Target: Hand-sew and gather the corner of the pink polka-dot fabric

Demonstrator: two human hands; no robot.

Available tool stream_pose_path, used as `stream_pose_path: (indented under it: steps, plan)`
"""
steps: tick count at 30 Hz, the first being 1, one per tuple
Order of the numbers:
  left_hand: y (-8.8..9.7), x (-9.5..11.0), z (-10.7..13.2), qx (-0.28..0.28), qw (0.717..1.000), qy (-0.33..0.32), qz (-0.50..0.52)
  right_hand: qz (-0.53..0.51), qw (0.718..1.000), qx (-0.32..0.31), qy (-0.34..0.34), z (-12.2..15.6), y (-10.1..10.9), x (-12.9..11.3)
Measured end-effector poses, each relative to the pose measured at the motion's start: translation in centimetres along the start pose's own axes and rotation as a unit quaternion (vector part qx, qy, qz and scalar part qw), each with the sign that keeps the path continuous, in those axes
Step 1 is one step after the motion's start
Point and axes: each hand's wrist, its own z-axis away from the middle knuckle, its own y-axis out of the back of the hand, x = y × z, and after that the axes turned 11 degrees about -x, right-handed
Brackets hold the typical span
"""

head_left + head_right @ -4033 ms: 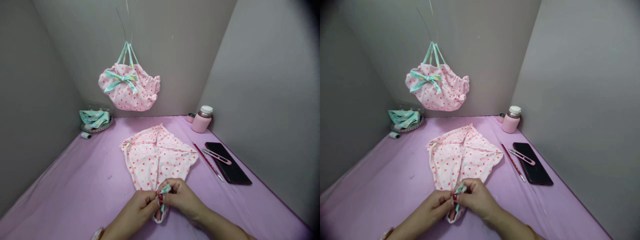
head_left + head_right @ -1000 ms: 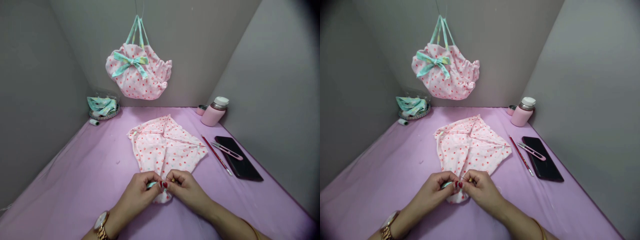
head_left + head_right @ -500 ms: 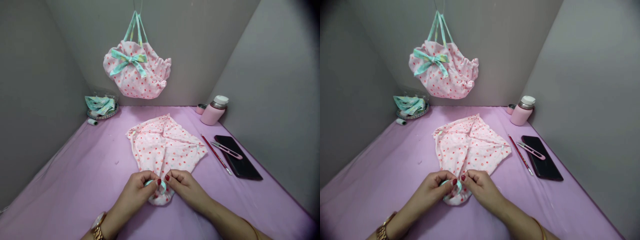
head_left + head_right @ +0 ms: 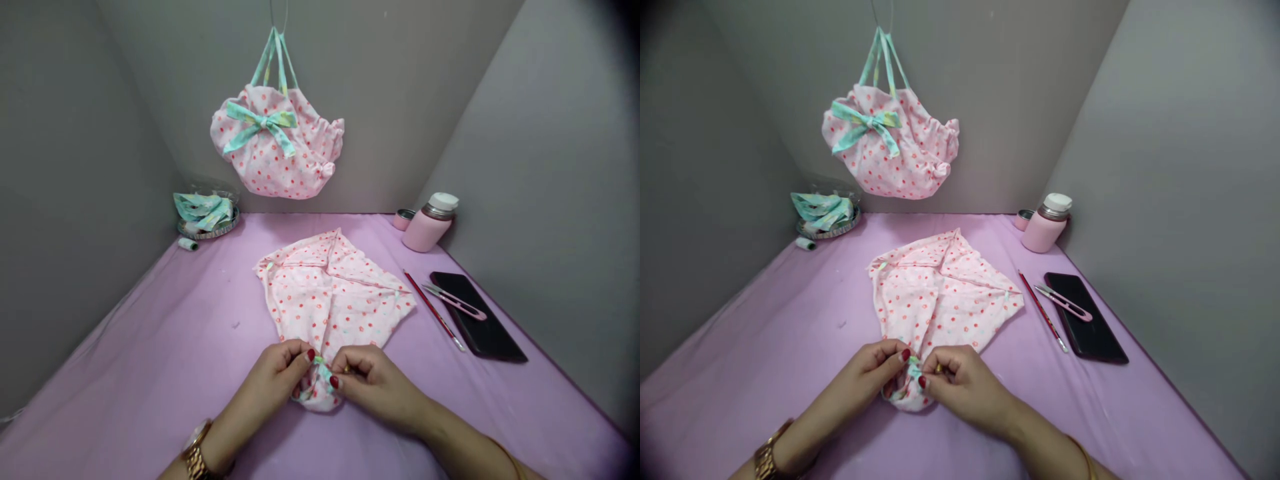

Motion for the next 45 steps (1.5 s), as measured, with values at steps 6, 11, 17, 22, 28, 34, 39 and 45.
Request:
stream_pose_path:
  steps: [6, 11, 17, 22, 28, 34, 39, 45]
  plan:
    - [-0.4, 0.3, 0.5, -0.005, 0.993, -0.038, -0.110, 0.073, 0.997, -0.006, -0.009, 0.0, -0.1, 0.2]
    - [-0.4, 1.1, 0.9, -0.006, 0.984, -0.044, -0.171, 0.070, 0.997, 0.007, -0.030, -0.2, -0.1, 0.5]
    - [-0.7, 1.6, 1.0, -0.024, 0.984, -0.031, -0.174, 0.061, 0.998, 0.011, -0.032, -0.1, -0.1, 0.5]
    - [-0.6, 1.4, 0.9, -0.018, 0.976, -0.033, -0.213, 0.047, 0.998, 0.025, -0.023, -0.2, 0.0, 0.7]
    - [-0.5, 1.1, 1.0, 0.019, 0.977, -0.056, -0.207, -0.003, 0.998, 0.050, -0.027, -0.4, -0.1, 0.9]
    - [-0.7, 1.4, 1.0, 0.032, 0.969, -0.057, -0.237, 0.128, 0.990, 0.049, -0.011, -0.3, -0.8, 1.0]
    - [-0.5, 1.7, 0.9, 0.012, 0.967, -0.053, -0.251, 0.066, 0.997, 0.032, -0.006, -0.1, -0.3, 0.7]
    - [-0.3, 1.5, 1.0, -0.015, 0.964, -0.045, -0.263, 0.041, 0.999, 0.005, -0.009, -0.1, 0.2, 0.5]
